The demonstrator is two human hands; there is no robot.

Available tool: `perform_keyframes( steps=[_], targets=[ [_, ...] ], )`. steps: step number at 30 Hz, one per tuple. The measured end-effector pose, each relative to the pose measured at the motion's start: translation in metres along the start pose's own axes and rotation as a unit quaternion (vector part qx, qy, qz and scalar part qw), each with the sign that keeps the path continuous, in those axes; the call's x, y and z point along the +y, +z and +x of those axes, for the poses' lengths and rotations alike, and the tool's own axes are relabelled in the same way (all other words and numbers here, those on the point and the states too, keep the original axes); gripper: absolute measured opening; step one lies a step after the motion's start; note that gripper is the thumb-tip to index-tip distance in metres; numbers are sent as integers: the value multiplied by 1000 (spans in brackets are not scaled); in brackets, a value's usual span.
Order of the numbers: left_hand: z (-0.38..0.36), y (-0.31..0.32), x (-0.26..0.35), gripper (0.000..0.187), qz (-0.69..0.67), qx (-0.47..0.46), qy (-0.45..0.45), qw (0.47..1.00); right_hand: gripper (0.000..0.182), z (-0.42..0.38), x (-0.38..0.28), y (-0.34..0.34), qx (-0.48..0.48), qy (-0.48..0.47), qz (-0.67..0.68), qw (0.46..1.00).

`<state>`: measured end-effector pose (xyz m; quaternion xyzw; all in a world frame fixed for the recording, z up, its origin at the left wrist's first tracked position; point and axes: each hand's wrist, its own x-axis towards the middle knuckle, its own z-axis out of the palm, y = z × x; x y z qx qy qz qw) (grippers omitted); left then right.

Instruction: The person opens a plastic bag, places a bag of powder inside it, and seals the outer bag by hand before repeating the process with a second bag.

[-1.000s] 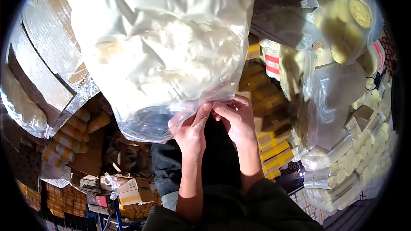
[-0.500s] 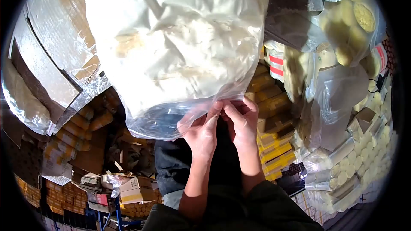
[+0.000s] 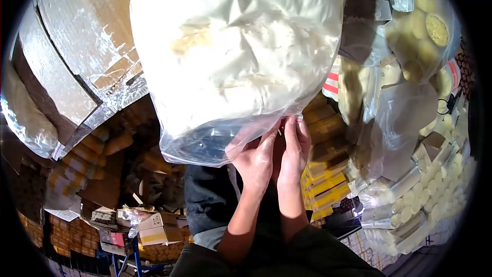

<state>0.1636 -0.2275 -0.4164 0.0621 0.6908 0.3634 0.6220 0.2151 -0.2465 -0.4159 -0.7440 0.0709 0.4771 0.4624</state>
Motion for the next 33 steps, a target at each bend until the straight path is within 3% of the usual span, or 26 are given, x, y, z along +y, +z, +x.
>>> perform_keyframes(
  steps=[4,5,9,12,16,23,33],
  targets=[
    [2,-14,-5,19,-26,-10,-49,998,13,-2,-2,13,25,39,119,992],
    [1,-15,-5,20,-45,-5,-54,997,17,-3,-5,16,27,44,136,989],
    [-2,-13,0,20,-132,32,-89,987,16,-5,-9,14,15,45,138,989],
    [0,-15,1,11,-259,9,-83,962,14,-8,-14,15,-1,39,127,991],
    [6,-18,12,12,-312,9,-77,947,14,-10,-14,18,19,38,117,992],
    [3,-25,16,17,-197,21,-50,979,12,-9,-14,10,9,28,97,995],
    [3,-37,30,16,-278,29,-56,959,8,-14,-14,9,7,55,85,995]
  ],
)
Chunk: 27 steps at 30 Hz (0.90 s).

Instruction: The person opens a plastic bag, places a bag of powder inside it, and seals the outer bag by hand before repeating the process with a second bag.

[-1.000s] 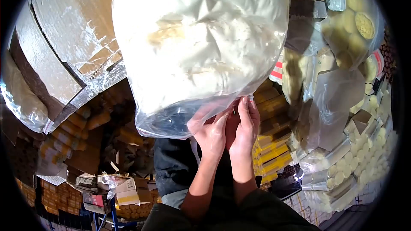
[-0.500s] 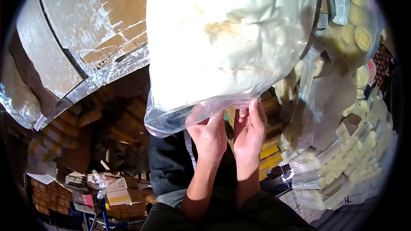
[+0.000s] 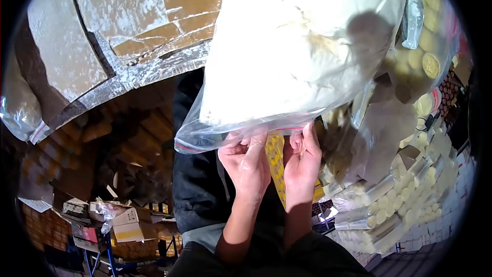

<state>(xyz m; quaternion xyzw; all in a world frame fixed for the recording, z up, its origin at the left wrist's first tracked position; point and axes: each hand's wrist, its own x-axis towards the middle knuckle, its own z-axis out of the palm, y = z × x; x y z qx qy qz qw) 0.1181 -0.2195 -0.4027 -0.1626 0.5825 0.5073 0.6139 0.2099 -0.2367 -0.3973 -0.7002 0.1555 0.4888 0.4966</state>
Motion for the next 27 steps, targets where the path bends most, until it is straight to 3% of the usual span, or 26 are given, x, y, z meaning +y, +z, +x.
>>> perform_keyframes(
  steps=[6,8,10,23,27],
  targets=[
    [5,-6,15,10,3,-11,38,999,6,0,1,2,46,26,40,998],
    [5,-3,22,6,11,23,34,999,6,2,3,1,60,27,42,997],
    [6,-3,29,4,0,33,31,999,7,3,3,-10,3,39,71,997],
    [16,-7,64,2,-41,42,73,996,11,2,-1,4,63,55,87,993],
    [18,-11,70,2,-54,29,83,995,10,4,0,0,29,54,79,995]
  ],
)
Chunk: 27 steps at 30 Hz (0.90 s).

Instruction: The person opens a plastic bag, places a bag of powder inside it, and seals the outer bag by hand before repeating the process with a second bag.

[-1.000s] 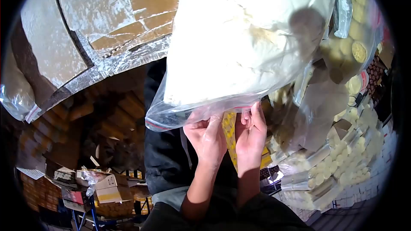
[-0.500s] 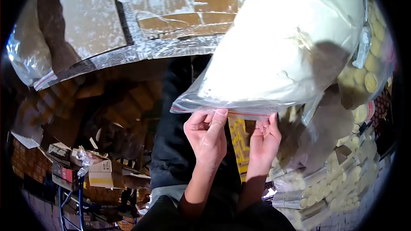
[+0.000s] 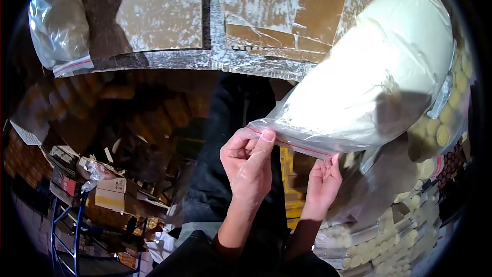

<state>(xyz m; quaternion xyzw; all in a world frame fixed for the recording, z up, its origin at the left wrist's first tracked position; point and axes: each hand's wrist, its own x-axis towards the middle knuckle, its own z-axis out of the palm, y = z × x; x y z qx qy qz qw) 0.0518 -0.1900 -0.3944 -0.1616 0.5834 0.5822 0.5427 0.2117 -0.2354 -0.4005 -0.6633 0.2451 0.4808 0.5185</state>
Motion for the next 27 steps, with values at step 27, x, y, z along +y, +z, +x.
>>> perform_keyframes(
  steps=[27],
  targets=[
    [59,-190,105,24,-231,-14,-5,973,53,-44,-104,189,-48,-749,-564,344]
  ],
)
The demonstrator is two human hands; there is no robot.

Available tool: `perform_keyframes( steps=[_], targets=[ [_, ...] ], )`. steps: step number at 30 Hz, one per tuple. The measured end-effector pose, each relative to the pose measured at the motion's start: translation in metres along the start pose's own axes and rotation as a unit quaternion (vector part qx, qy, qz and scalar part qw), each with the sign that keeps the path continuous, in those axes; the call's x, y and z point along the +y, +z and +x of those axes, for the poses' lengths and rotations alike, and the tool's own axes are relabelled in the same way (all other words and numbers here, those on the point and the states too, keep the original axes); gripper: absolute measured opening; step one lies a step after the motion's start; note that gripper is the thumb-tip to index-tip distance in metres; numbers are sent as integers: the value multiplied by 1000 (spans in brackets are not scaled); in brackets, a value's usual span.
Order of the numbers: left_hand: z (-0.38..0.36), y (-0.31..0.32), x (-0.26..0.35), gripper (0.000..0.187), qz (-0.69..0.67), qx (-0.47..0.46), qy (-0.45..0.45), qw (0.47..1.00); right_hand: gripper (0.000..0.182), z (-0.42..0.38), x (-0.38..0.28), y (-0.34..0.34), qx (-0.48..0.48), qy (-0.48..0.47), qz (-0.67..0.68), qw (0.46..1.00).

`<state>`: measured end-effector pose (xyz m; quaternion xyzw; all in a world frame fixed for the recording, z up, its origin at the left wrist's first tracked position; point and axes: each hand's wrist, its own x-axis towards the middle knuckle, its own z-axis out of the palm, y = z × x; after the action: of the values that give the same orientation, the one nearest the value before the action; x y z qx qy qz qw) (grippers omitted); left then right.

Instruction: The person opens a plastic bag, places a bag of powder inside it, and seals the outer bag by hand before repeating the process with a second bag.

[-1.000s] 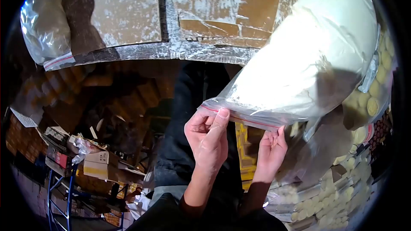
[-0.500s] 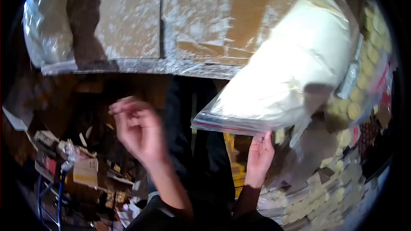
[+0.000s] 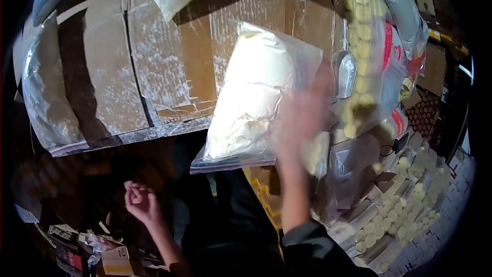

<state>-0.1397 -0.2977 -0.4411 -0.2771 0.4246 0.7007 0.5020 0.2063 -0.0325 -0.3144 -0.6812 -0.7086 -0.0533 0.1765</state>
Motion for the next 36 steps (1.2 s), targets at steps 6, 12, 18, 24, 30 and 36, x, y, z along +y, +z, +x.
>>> perform_keyframes(
  steps=[6,12,18,24,30,36],
  targets=[
    [-41,105,-109,19,199,70,-35,977,53,-27,-13,51,-179,-14,-49,983],
    [-68,155,-152,16,474,-121,22,872,49,-18,-14,57,-84,9,65,994],
    [-47,200,-193,50,749,-348,365,430,40,21,-44,97,-144,-46,76,986],
    [-15,229,-214,50,808,-378,400,210,41,1,1,81,16,69,363,929],
    [-20,237,-235,54,806,-352,401,255,43,-117,50,45,-4,241,304,922],
    [-34,179,-208,52,741,-261,441,434,48,-152,50,39,-95,491,557,663]
  ],
)
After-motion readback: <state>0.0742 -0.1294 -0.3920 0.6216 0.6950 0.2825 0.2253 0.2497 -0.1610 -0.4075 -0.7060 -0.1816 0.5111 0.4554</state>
